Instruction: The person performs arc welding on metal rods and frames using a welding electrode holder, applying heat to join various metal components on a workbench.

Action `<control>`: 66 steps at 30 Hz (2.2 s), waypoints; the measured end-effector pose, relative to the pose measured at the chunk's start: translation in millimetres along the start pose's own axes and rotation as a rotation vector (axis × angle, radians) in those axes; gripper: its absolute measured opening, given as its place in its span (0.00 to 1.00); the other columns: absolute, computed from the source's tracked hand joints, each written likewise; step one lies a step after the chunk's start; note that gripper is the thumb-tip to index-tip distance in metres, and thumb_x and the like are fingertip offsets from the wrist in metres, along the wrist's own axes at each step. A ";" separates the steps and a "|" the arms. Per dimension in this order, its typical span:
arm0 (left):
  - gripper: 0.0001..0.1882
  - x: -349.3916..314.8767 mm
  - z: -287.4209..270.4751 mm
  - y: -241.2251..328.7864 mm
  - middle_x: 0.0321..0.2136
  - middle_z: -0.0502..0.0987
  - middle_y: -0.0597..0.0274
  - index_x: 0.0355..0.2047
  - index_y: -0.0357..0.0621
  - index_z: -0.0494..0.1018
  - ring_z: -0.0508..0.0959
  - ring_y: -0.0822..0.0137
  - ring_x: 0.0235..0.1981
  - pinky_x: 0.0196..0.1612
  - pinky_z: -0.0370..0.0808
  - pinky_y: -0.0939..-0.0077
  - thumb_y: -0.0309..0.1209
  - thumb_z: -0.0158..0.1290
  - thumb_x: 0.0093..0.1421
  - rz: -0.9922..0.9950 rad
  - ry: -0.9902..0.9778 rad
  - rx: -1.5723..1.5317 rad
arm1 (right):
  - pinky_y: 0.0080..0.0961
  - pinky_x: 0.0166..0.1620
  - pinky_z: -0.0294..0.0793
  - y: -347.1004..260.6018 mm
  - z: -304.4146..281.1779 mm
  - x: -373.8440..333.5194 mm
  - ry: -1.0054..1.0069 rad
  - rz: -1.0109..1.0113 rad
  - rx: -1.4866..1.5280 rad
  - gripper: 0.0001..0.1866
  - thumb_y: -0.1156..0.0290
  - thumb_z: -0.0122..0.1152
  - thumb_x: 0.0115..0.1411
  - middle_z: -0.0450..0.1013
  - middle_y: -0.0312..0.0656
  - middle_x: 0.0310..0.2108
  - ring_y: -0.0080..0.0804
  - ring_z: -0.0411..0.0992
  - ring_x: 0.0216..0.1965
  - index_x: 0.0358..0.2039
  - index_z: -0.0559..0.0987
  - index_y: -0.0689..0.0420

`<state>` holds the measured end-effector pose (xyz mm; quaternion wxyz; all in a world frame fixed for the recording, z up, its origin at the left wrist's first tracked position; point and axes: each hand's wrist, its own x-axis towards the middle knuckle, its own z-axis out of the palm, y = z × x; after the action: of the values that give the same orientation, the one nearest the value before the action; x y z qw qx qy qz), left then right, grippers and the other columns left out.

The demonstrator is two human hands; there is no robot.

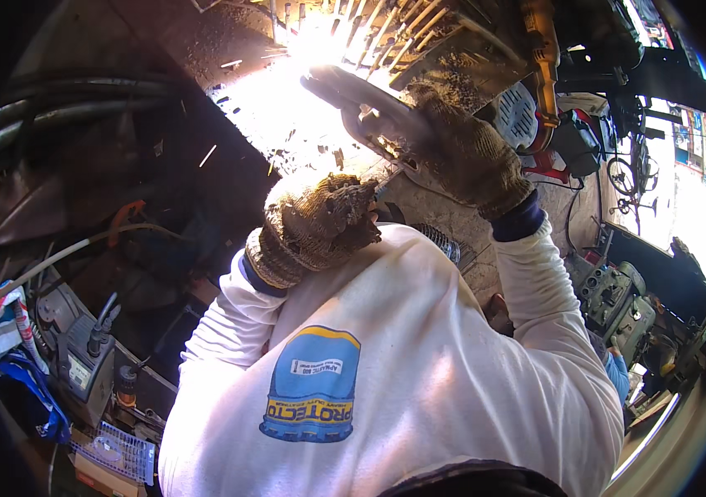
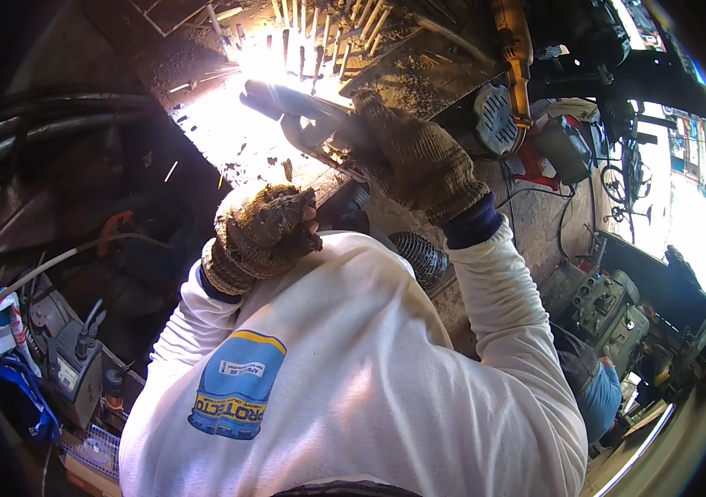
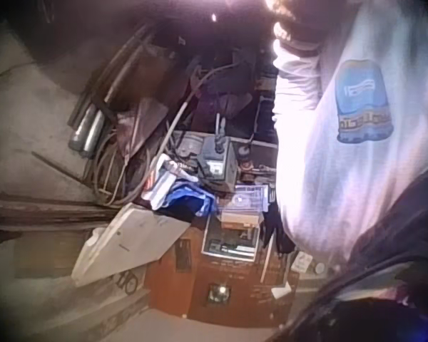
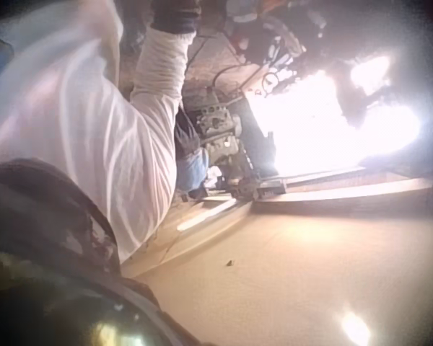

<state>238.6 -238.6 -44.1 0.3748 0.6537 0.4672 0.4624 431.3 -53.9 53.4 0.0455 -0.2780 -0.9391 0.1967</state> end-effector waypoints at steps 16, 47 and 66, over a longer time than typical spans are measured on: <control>0.33 -2.6 -4.6 13.5 0.48 0.75 0.41 0.55 0.38 0.73 0.79 0.50 0.41 0.43 0.81 0.54 0.55 0.33 0.74 0.283 0.206 1.379 | 0.31 0.43 0.81 7.8 15.5 -10.0 0.021 -0.084 0.004 0.31 0.73 0.60 0.62 0.75 0.47 0.53 0.41 0.79 0.47 0.66 0.66 0.55; 0.17 0.1 -0.1 4.5 0.38 0.79 0.64 0.47 0.47 0.76 0.81 0.62 0.37 0.43 0.79 0.63 0.34 0.64 0.57 0.162 0.140 0.516 | 0.37 0.50 0.81 17.0 10.3 4.4 0.278 -0.490 -0.271 0.38 0.68 0.74 0.55 0.75 0.53 0.53 0.48 0.78 0.50 0.64 0.68 0.61; 0.20 0.4 -2.2 4.2 0.42 0.80 0.63 0.51 0.50 0.76 0.80 0.59 0.41 0.46 0.78 0.59 0.46 0.57 0.64 0.238 0.221 0.738 | 0.37 0.33 0.79 -11.4 -11.1 7.6 -0.053 -0.023 0.068 0.30 0.60 0.69 0.59 0.78 0.46 0.38 0.45 0.81 0.36 0.58 0.71 0.58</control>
<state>237.6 -239.2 -39.5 0.0063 0.7404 0.5603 0.3713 421.3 -54.8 67.9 0.0325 -0.2601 -0.9359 0.2352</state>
